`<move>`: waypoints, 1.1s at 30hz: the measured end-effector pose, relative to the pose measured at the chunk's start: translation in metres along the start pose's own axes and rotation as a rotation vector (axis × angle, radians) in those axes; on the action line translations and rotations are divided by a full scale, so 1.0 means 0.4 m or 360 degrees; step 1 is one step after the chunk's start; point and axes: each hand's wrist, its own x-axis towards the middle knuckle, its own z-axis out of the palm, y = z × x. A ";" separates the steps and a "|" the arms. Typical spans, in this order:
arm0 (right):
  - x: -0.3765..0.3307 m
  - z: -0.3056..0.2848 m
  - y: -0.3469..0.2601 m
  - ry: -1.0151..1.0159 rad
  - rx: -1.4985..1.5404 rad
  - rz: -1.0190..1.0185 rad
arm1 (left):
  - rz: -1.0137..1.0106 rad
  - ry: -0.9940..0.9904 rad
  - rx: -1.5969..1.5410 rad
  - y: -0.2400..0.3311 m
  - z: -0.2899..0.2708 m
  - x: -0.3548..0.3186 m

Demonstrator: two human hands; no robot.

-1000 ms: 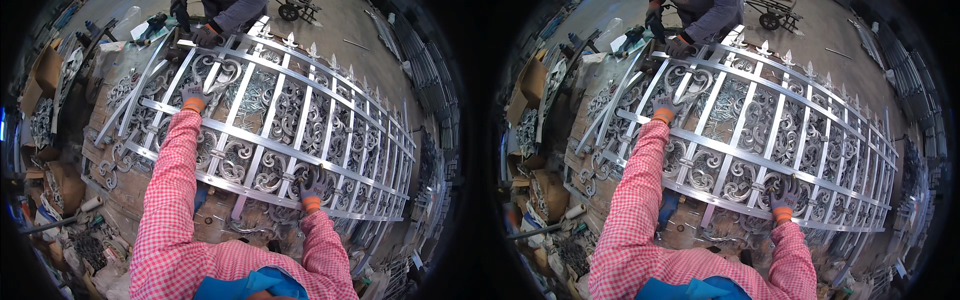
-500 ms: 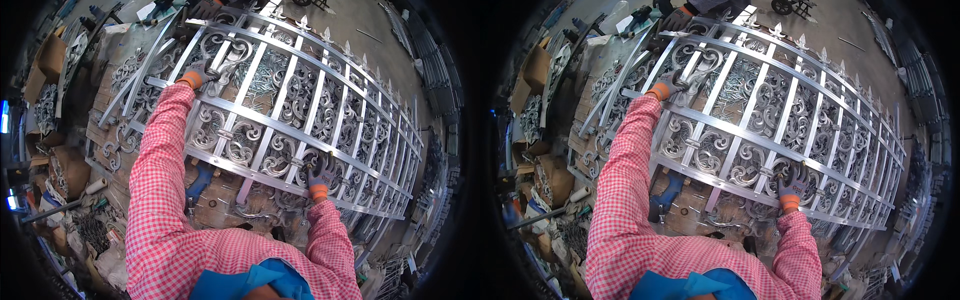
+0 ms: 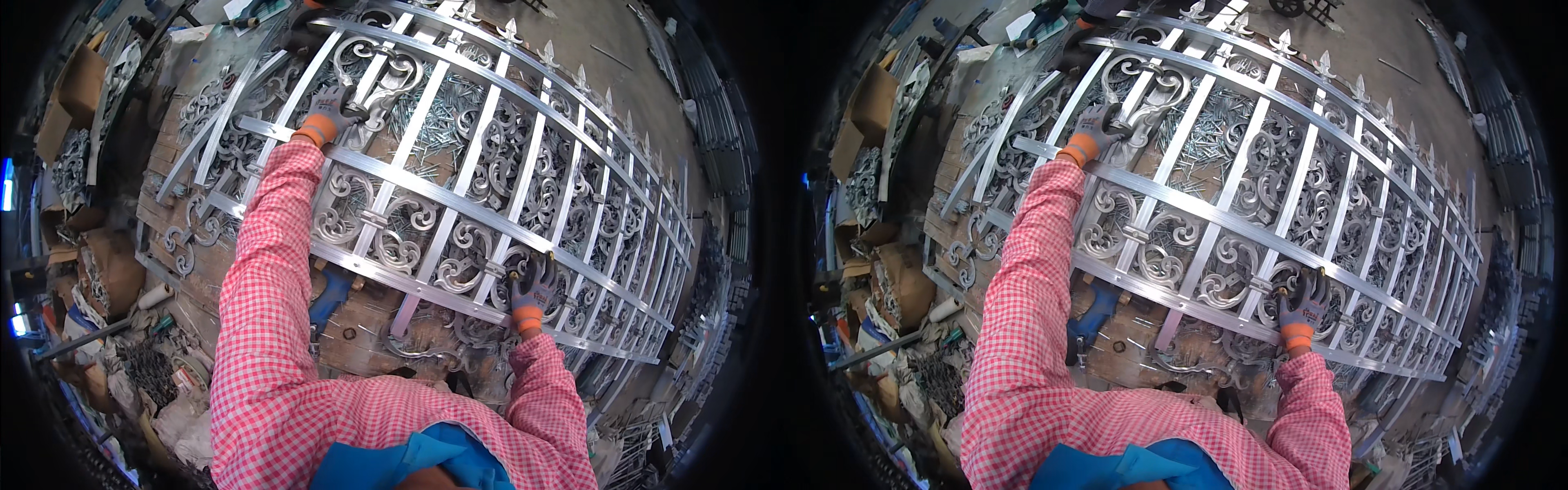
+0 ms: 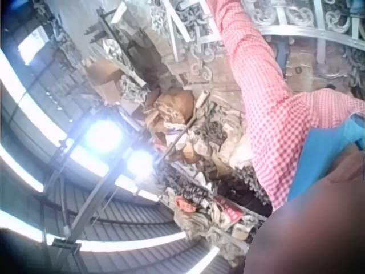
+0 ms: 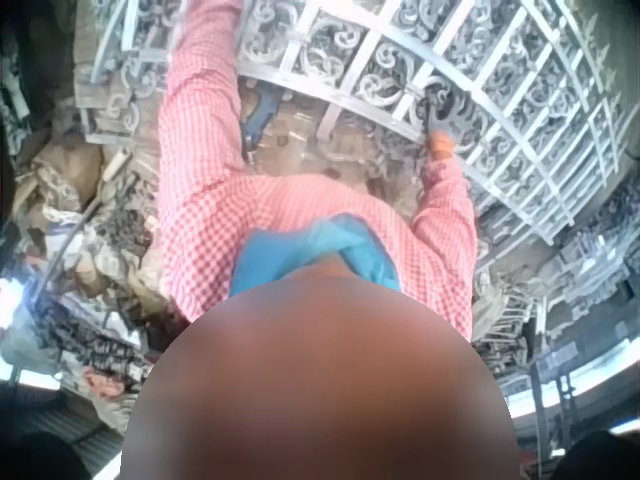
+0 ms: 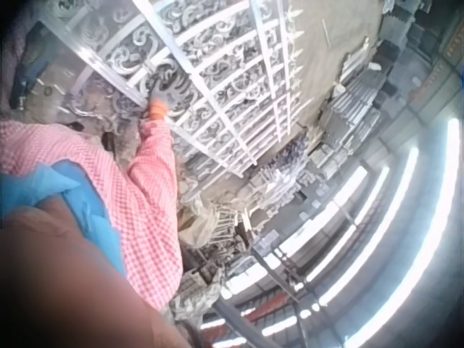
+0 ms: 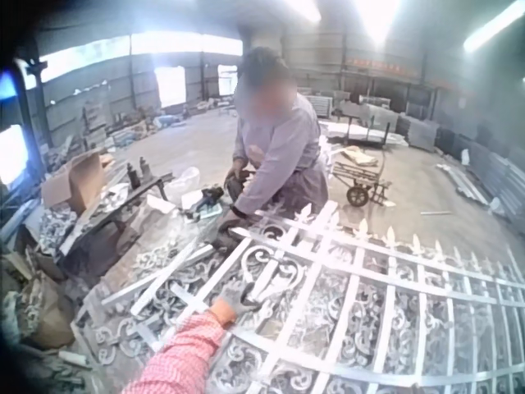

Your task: The person positions and aligns ornamental metal scroll pieces onto a large metal gate frame. They use a handheld welding tool to tack weld the pieces in place, working systematically along the gate while a coworker assists on the opposite side.

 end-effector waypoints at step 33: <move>0.005 0.006 0.000 0.0006 -0.0059 0.0037 | 0.0057 -0.0221 0.0182 -0.011 -0.122 -0.031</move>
